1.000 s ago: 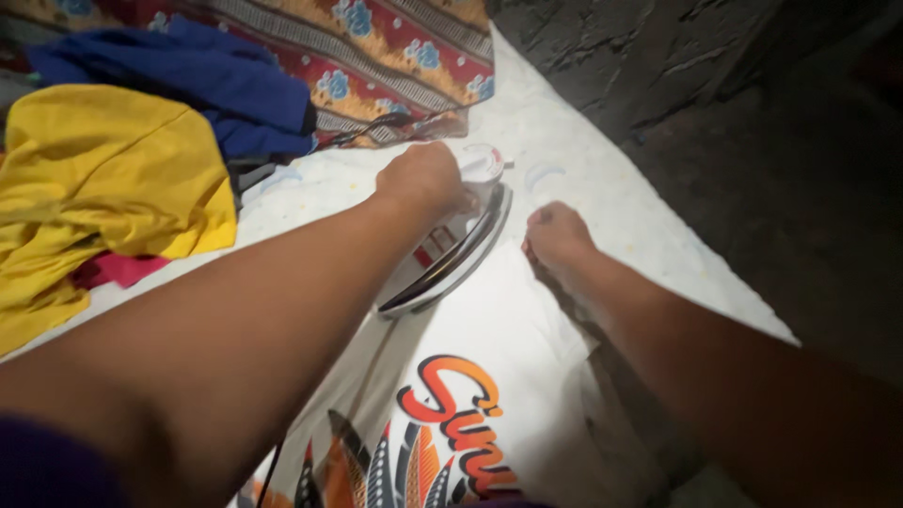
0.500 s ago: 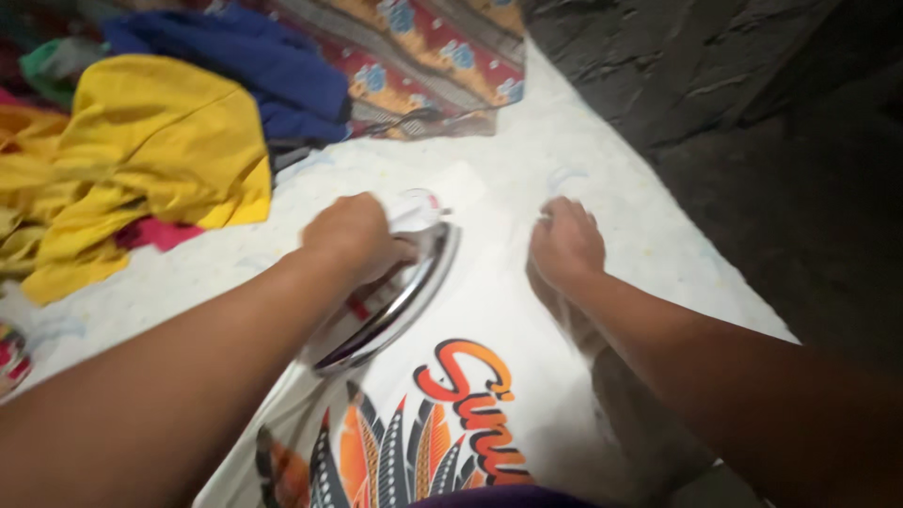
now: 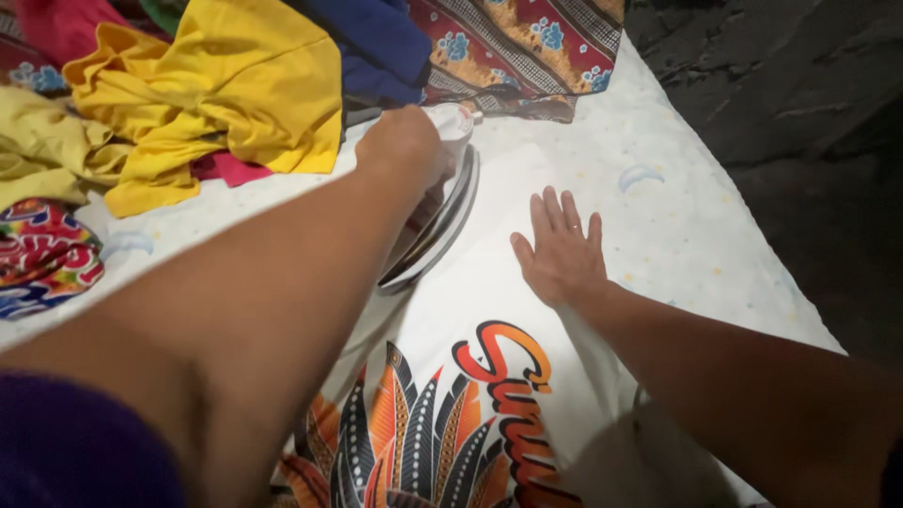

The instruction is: The person irons a white t-shirt with a graphic print on a bed. They smooth the fabric, move the iron back and forth across the front and sleeves, and flip the shirt to iron the back side.

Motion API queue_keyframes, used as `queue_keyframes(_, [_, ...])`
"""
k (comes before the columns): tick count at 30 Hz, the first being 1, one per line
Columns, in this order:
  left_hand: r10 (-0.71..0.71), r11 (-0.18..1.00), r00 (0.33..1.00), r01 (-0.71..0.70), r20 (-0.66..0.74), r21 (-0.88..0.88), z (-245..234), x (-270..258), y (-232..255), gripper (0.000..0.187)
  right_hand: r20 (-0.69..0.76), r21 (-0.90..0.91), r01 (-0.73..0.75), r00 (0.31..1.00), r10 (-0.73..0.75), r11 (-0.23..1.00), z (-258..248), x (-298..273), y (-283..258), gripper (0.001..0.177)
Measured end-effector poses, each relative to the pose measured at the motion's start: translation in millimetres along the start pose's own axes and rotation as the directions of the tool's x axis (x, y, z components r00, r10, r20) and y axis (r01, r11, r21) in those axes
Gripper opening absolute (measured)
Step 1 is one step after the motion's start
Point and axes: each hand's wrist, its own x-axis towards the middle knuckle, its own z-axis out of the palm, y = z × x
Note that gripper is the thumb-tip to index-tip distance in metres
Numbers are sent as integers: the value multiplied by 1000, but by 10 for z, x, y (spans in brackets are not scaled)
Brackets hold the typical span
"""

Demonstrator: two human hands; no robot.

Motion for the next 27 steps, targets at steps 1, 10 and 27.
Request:
queue_keyframes(1, [-18,1000,997,20,76,-20,-21,-39,-15,37,-6,-1,4,1000,-4,1000,6,-6,7,73])
queue_keyframes(10, [-127,989,951,144,283,-39,-268,-644,-1091,44,-107,-50,-33,994,27,998,30,40,167,73])
queue_keyframes(27, [-770,637,601,711,-213,-298,-1409,-1706,-4696,66,655,442,-739,653,379,509,148,1792,905,45])
